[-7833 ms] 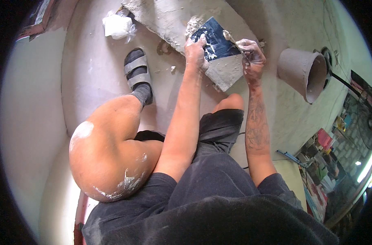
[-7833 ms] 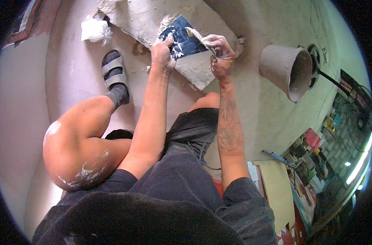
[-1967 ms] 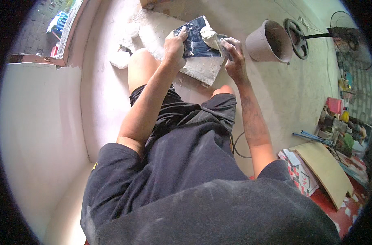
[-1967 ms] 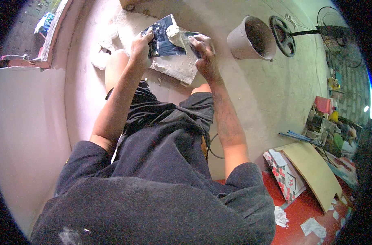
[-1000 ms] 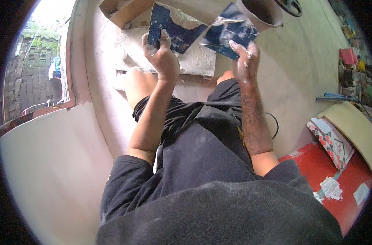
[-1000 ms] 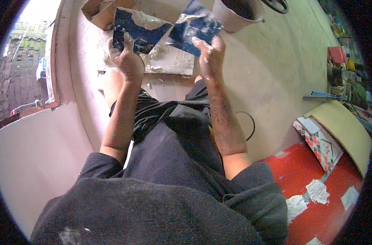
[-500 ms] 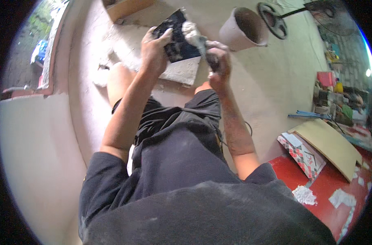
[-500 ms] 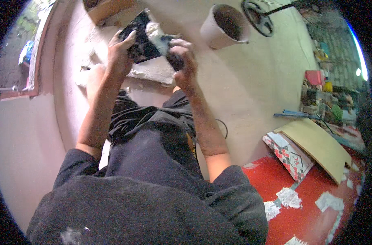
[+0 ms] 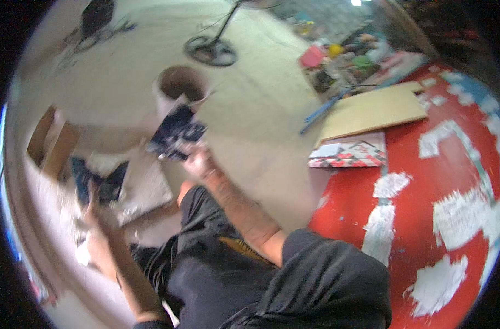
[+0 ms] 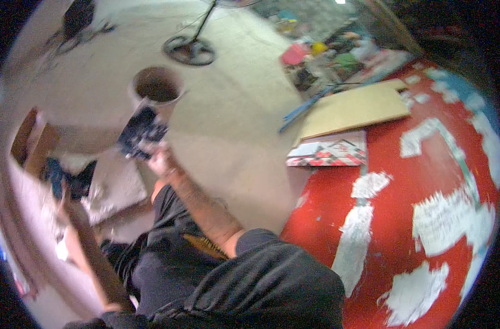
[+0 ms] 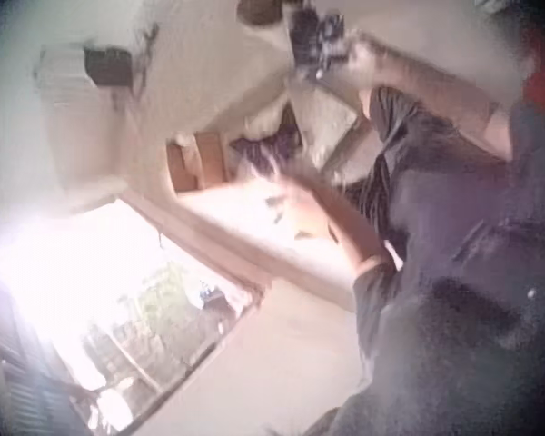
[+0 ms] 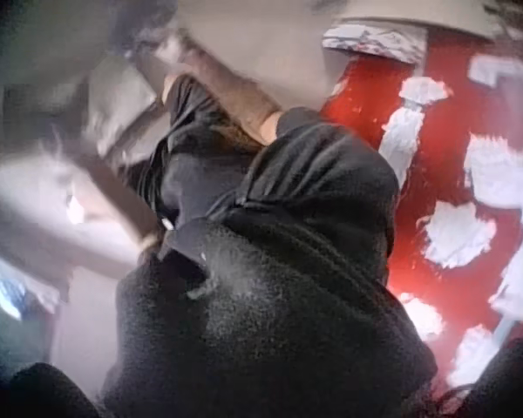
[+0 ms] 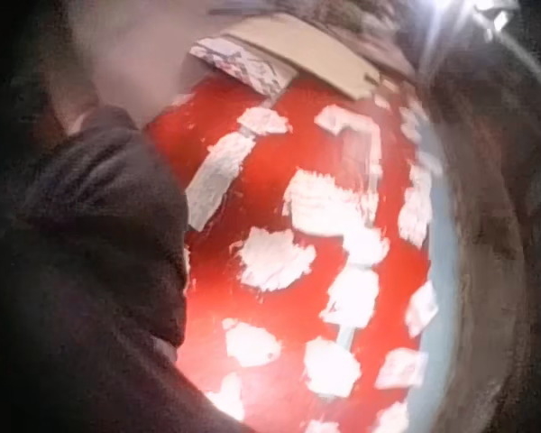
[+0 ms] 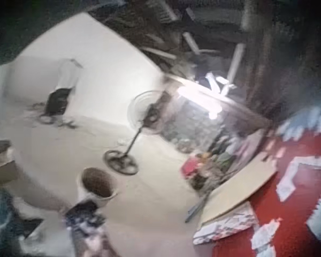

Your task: Applying putty to a wall and ceiling using putty knives.

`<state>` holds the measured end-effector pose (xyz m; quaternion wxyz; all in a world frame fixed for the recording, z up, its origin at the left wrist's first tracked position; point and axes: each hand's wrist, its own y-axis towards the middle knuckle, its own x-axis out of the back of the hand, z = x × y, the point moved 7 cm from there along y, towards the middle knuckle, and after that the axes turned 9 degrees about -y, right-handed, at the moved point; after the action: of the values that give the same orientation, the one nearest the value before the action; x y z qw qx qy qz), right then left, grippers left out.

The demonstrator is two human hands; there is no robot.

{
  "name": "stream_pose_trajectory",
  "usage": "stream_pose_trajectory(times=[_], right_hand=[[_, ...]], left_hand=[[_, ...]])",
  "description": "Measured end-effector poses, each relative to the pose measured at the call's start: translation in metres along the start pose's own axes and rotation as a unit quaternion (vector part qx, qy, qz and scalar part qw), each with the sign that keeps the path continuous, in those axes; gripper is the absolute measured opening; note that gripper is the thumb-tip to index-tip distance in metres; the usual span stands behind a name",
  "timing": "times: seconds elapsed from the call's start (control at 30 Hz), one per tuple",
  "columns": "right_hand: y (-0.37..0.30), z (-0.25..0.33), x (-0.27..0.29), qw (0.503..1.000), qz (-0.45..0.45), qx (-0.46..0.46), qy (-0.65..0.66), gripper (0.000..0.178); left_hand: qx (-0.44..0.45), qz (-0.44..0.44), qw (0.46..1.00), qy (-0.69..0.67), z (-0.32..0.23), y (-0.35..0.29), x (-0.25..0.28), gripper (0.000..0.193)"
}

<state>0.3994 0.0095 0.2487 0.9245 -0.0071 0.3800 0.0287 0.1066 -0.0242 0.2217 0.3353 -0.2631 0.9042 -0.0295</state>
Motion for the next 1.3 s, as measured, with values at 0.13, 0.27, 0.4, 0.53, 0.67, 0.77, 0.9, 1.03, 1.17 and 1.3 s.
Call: stream_pose_trajectory(times=[0.13, 0.27, 0.4, 0.53, 0.67, 0.77, 0.9, 1.03, 1.17, 1.3], right_hand=[[-0.004, -0.007, 0.062, 0.916, -0.113, 0.077, -0.377, 0.022], [-0.020, -0.013, 0.000, 0.948, -0.042, -0.028, -0.313, 0.031], [-0.031, -0.023, -0.013, 0.962, -0.059, -0.054, -0.262, 0.022], [-0.021, -0.030, 0.001, 0.947, 0.001, -0.013, -0.322, 0.031], [-0.025, -0.033, -0.021, 0.969, -0.022, -0.034, -0.246, 0.026], [-0.026, -0.013, -0.016, 0.845, 0.066, 0.208, -0.487, 0.016], [-0.016, -0.039, 0.003, 0.943, 0.015, -0.068, -0.325, 0.020], [-0.025, -0.024, -0.022, 0.872, 0.098, 0.108, -0.468, 0.020], [-0.034, -0.032, -0.021, 0.946, 0.076, -0.021, -0.314, 0.021], [-0.037, -0.040, -0.005, 0.983, 0.026, -0.111, -0.146, 0.022]], left_hand=[[-0.099, 0.164, 0.912, 0.363, -0.044, -0.054, -0.069, 0.039], [-0.328, 0.110, 0.932, 0.111, -0.017, -0.038, -0.057, 0.021], [-0.349, 0.106, 0.912, 0.185, -0.028, -0.058, -0.066, 0.014], [-0.377, 0.111, 0.893, 0.220, -0.029, -0.069, -0.072, 0.014], [-0.390, 0.142, 0.882, 0.225, -0.021, -0.076, -0.071, 0.016], [-0.439, 0.227, 0.822, 0.284, -0.015, -0.090, -0.085, 0.019], [-0.465, 0.345, 0.744, 0.333, -0.007, -0.094, -0.089, 0.026], [-0.461, 0.394, 0.690, 0.395, -0.007, -0.097, -0.089, 0.021], [-0.478, 0.434, 0.607, 0.464, -0.006, -0.104, -0.091, 0.022], [-0.463, 0.459, 0.572, 0.499, -0.008, -0.101, -0.087, 0.026]])
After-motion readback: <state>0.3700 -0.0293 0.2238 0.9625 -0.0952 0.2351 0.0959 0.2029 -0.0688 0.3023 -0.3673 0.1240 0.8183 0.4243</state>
